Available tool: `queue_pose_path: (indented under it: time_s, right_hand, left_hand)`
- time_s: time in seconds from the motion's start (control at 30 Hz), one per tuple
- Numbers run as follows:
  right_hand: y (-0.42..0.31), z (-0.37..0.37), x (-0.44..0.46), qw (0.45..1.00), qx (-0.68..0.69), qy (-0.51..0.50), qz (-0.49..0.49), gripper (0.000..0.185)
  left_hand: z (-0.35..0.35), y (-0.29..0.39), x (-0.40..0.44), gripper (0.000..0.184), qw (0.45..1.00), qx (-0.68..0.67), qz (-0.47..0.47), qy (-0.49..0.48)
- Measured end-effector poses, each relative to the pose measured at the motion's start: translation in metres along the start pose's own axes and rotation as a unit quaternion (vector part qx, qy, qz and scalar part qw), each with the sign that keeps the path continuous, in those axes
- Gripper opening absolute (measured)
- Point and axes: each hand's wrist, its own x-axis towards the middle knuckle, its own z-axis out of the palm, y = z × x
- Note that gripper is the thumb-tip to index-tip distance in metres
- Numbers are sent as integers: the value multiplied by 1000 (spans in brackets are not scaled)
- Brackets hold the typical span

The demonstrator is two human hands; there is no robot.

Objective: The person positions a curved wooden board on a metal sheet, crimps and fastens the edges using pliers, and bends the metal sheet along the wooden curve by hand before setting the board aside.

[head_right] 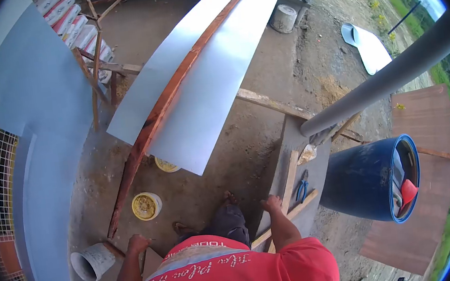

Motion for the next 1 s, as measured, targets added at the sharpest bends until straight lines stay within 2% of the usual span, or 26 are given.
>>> queue_pose_path:
  time_s: [0.03,0.07,0.1,0.13,0.17,0.2,0.23,0.33,0.43,0.53,0.57,0.67,0.73,0.77,0.8,0.83,0.87,0.93,1.0]
  right_hand:
    - [-7,21,21,998,-40,-14,-49,59]
    - [-19,23,16,993,-17,15,-114,57]
    - [-37,29,11,982,-4,24,-187,56]
    - [-56,30,17,958,-93,24,-269,54]
    - [-71,35,18,922,-173,16,-345,51]
    - [-96,30,-3,895,-248,-17,-371,50]
    - [-138,19,-33,866,-305,-32,-395,49]
    - [-202,33,-75,883,-307,-38,-352,44]
    - [-259,44,-101,846,-357,-91,-385,45]
    - [-311,58,-110,835,-319,-97,-437,48]
    - [-329,62,-110,839,-303,-135,-432,51]
    - [-402,75,-125,740,-424,-121,-508,49]
    - [-452,96,-133,675,-386,-86,-622,46]
    - [-473,101,-164,660,-359,-55,-658,43]
    - [-494,111,-171,695,-301,-89,-647,40]
    - [-513,118,-179,630,-299,-29,-716,39]
    - [-527,123,-204,647,-249,-38,-720,38]
    - [-556,141,-227,578,-270,12,-770,37]
    - [-571,160,-249,559,-323,9,-764,37]
  left_hand:
    - [-6,-3,-23,51,997,-55,-42,-18]
    - [33,-39,-12,54,994,-92,-39,-48]
    - [36,-45,-37,54,987,-142,-47,-55]
    - [48,-60,-47,50,967,-183,-97,-148]
    - [52,-65,-80,47,970,-216,-90,-60]
    - [62,-77,-93,46,954,-251,-124,-105]
    - [96,-93,-98,42,955,-267,-107,-76]
    - [144,-112,-137,37,885,-414,-165,-135]
    - [200,-115,-172,39,824,-499,-221,-155]
    - [224,-91,-210,32,754,-595,-267,-79]
    - [244,-78,-217,31,706,-648,-280,-56]
    - [266,-31,-236,30,659,-682,-317,-22]
    - [266,1,-244,28,577,-737,-349,-33]
    - [267,15,-243,27,565,-740,-361,-49]
    - [271,30,-242,26,552,-743,-372,-70]
    - [286,45,-242,24,551,-746,-365,-80]
    - [309,54,-236,22,549,-750,-359,-86]
    - [332,49,-215,23,536,-759,-362,-75]
    - [345,37,-199,28,514,-768,-380,-56]
